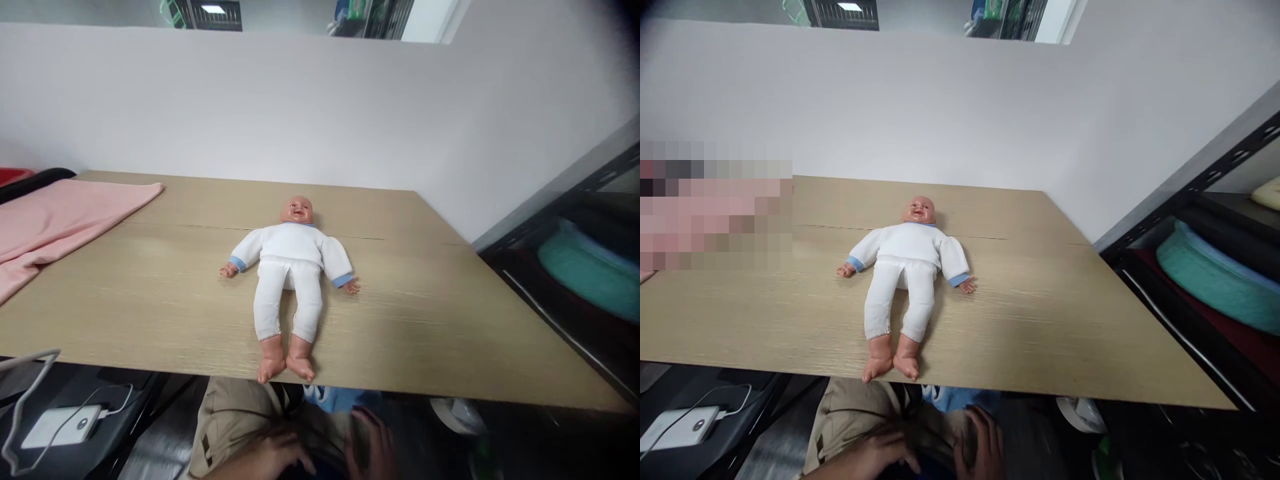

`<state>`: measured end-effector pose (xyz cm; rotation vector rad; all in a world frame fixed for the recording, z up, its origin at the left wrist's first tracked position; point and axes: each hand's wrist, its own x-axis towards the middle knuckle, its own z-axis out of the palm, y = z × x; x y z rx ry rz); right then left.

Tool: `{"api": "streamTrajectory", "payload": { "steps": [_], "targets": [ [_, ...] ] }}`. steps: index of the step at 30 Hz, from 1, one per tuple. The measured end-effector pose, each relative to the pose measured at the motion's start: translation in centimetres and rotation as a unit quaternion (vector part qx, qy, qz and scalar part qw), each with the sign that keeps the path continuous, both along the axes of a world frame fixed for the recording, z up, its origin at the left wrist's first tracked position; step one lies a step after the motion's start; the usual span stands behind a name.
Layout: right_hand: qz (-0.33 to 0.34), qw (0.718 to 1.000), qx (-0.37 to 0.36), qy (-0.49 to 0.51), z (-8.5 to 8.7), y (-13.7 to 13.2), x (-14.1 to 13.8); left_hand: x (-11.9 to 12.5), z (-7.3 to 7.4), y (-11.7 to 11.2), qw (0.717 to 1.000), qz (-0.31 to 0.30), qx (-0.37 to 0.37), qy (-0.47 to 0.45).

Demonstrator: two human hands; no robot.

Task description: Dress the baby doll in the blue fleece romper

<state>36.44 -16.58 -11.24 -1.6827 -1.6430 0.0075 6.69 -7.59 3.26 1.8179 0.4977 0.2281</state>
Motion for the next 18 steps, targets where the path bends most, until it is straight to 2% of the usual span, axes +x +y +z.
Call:
{"api": "streamTrajectory", "payload": {
  "steps": [2,4,8,11,13,14,16,18],
  "targets": [
    [0.005,0.999,-0.027,-0.033,0.2,0.2,0.1,-0.2,-1.4,-0.4,0.999,0.040,0.014,0.021],
    [0.016,0.996,-0.054,-0.073,0.2,0.9,-0.4,-0.2,-2.1,-0.7,0.995,0.073,0.022,0.060],
    [0.030,0.988,-0.068,-0.135,-1.5,3.4,-2.0,0.9,-3.7,-0.7,0.985,0.118,0.028,0.124],
    [0.003,0.988,-0.069,-0.137,-2.3,4.9,-2.3,2.1,-6.5,0.2,0.978,0.174,0.027,0.113],
    [0.005,0.991,-0.059,-0.119,-1.7,4.6,-1.9,2.6,-8.4,1.1,0.969,0.220,0.022,0.106],
    [0.026,0.993,-0.057,-0.099,-1.0,4.0,-1.5,2.7,-9.2,1.5,0.965,0.240,0.018,0.104],
    [0.120,0.989,-0.068,-0.045,1.0,1.7,-0.3,2.9,-10.3,2.4,0.958,0.267,0.005,0.106],
    [0.256,0.960,-0.109,0.001,3.3,-1.4,1.2,3.1,-11.0,3.2,0.955,0.271,-0.024,0.119]
  ]
}}
